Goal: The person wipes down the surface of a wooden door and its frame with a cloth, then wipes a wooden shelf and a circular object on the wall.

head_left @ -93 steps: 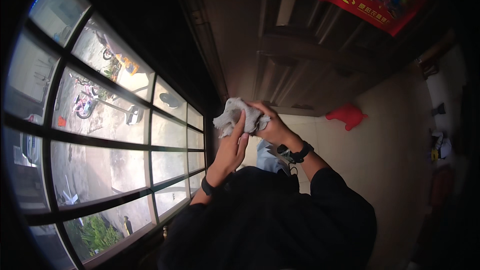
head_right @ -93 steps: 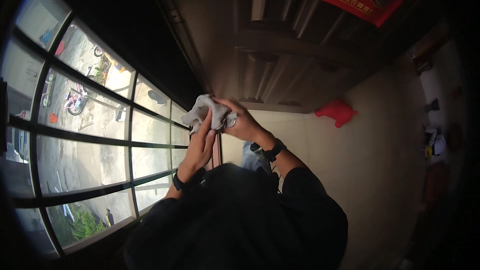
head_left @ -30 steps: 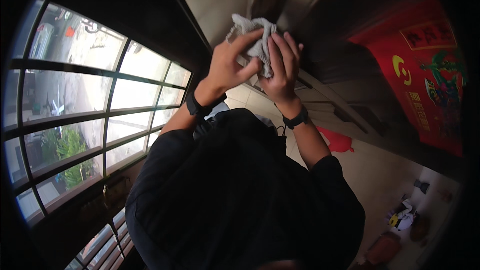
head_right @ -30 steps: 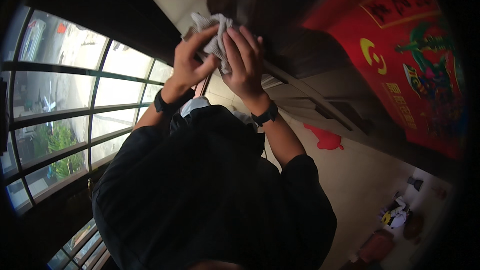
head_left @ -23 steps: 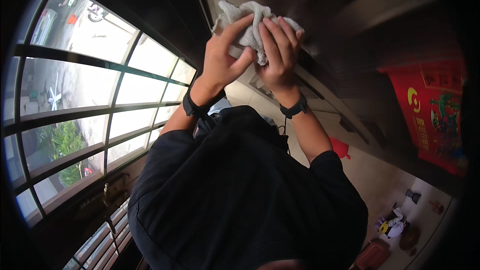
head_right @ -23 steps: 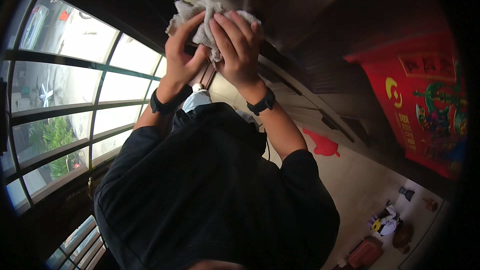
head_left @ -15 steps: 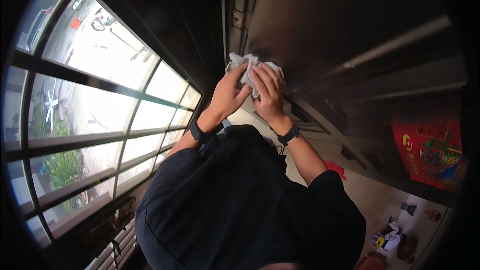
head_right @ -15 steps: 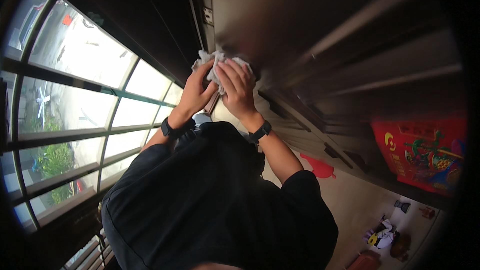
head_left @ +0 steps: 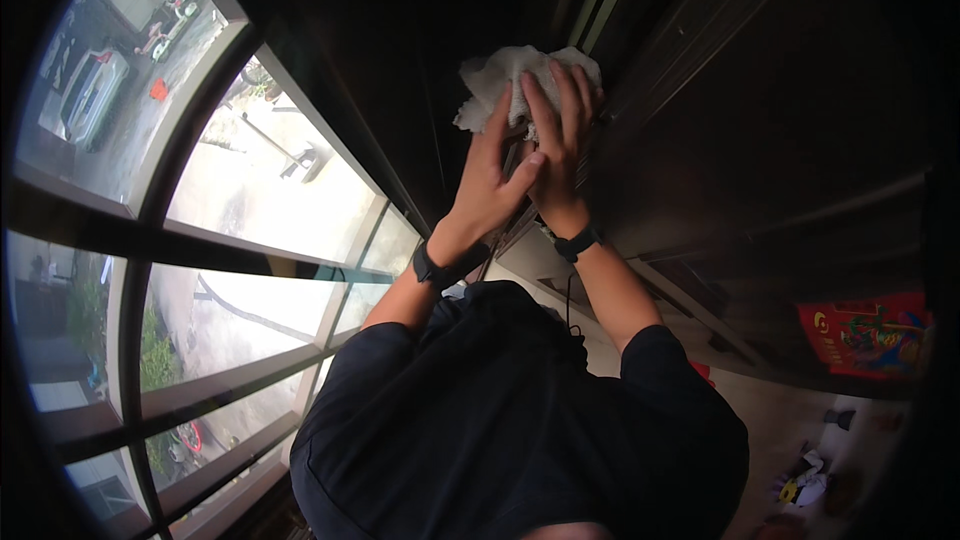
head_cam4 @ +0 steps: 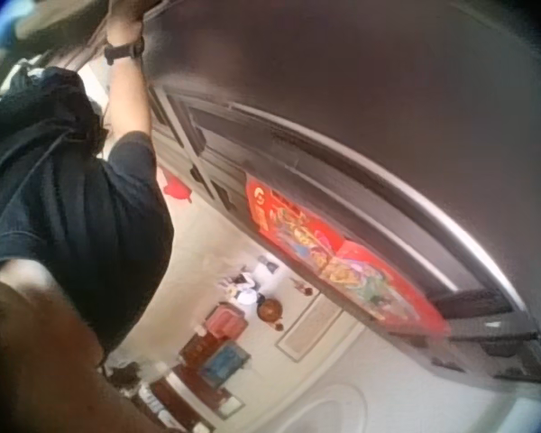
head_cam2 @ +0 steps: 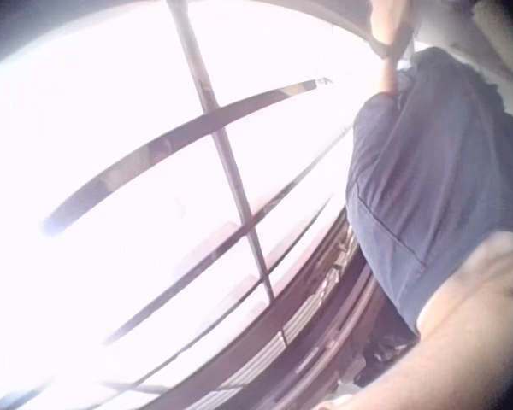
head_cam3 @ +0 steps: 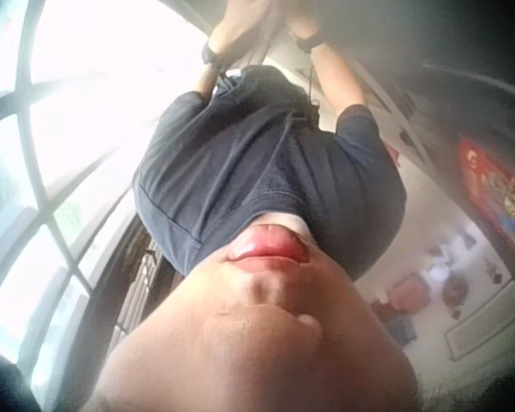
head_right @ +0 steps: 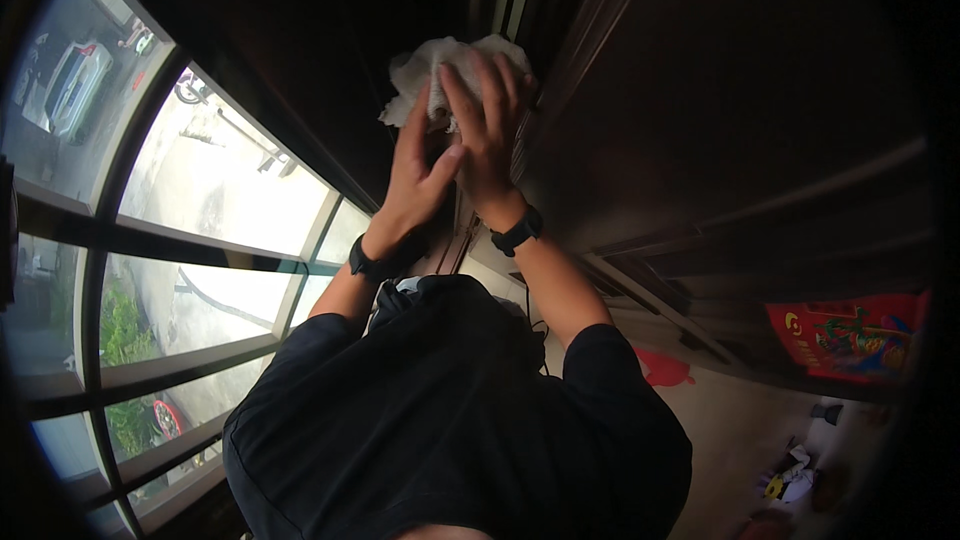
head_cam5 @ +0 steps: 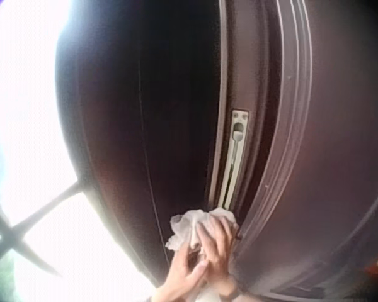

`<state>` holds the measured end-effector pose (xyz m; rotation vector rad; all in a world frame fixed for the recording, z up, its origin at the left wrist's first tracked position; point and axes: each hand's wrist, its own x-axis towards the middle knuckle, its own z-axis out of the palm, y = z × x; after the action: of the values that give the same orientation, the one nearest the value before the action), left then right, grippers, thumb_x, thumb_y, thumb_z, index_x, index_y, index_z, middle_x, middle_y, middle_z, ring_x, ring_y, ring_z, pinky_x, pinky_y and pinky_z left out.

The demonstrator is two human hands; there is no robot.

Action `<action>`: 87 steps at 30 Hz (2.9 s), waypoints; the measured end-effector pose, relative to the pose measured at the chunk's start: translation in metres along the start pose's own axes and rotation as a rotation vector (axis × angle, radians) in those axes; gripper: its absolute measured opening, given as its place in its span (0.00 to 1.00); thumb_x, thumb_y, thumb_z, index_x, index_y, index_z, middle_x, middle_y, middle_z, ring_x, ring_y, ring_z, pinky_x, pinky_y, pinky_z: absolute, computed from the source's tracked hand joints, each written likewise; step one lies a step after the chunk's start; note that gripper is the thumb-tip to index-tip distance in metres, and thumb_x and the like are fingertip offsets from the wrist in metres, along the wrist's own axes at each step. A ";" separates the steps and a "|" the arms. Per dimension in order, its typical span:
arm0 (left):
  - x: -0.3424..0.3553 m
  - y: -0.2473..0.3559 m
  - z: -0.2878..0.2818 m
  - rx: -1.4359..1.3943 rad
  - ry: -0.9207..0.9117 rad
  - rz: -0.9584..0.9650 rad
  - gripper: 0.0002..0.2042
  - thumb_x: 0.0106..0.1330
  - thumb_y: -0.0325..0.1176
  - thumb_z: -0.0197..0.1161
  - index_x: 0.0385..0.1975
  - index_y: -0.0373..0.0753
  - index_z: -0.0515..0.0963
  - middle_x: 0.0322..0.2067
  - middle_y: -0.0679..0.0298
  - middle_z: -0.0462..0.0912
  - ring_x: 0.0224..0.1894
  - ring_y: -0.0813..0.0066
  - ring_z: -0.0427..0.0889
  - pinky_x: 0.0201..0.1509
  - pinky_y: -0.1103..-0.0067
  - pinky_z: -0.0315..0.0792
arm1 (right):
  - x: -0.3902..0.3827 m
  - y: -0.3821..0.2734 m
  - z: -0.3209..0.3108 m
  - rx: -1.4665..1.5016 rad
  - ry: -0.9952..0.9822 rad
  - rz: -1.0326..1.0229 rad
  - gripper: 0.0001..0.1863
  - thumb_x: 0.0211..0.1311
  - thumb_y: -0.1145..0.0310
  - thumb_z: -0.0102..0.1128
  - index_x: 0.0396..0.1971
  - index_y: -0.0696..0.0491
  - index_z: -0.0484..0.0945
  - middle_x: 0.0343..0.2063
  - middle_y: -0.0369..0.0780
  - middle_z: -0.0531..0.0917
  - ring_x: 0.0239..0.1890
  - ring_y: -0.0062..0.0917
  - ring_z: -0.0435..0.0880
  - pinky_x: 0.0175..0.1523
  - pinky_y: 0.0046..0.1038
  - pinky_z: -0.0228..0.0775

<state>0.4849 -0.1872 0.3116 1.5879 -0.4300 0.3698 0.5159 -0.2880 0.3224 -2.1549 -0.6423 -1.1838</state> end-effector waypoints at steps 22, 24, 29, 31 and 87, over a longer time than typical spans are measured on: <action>0.025 -0.020 0.004 0.156 0.048 0.156 0.21 0.57 0.37 0.57 0.50 0.37 0.68 0.42 0.48 0.75 0.43 0.53 0.75 0.46 0.71 0.69 | -0.029 0.009 0.023 0.078 0.060 0.153 0.24 0.59 0.70 0.48 0.56 0.57 0.62 0.55 0.45 0.65 0.59 0.40 0.60 0.62 0.41 0.51; 0.015 -0.025 0.003 0.245 0.015 0.139 0.21 0.57 0.38 0.58 0.50 0.37 0.69 0.41 0.47 0.75 0.42 0.50 0.75 0.45 0.70 0.69 | -0.045 0.013 0.023 0.042 -0.006 0.168 0.25 0.58 0.72 0.49 0.58 0.57 0.61 0.55 0.46 0.64 0.58 0.39 0.62 0.61 0.39 0.54; -0.037 -0.037 -0.010 0.358 -0.067 -0.237 0.23 0.57 0.38 0.58 0.52 0.37 0.67 0.41 0.45 0.74 0.43 0.49 0.74 0.46 0.69 0.69 | -0.102 0.018 0.020 0.278 -0.365 0.329 0.27 0.57 0.75 0.49 0.58 0.58 0.59 0.57 0.47 0.62 0.59 0.41 0.63 0.60 0.36 0.58; -0.061 -0.028 -0.019 0.410 -0.043 -0.294 0.23 0.57 0.37 0.58 0.52 0.37 0.66 0.42 0.45 0.73 0.44 0.49 0.74 0.46 0.69 0.69 | -0.100 0.000 0.007 0.397 -0.497 0.280 0.29 0.55 0.78 0.50 0.59 0.58 0.58 0.58 0.48 0.62 0.59 0.42 0.62 0.59 0.36 0.60; -0.182 0.118 -0.111 1.038 0.844 0.218 0.25 0.53 0.25 0.57 0.53 0.31 0.62 0.48 0.50 0.70 0.53 0.58 0.69 0.57 0.69 0.63 | -0.034 -0.215 0.084 1.102 -0.062 -0.668 0.21 0.55 0.51 0.50 0.46 0.47 0.70 0.51 0.43 0.69 0.53 0.37 0.70 0.65 0.44 0.41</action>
<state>0.2717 -0.0727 0.3332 2.1473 0.3260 1.5357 0.4074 -0.0814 0.3139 -1.0445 -1.6450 -0.7245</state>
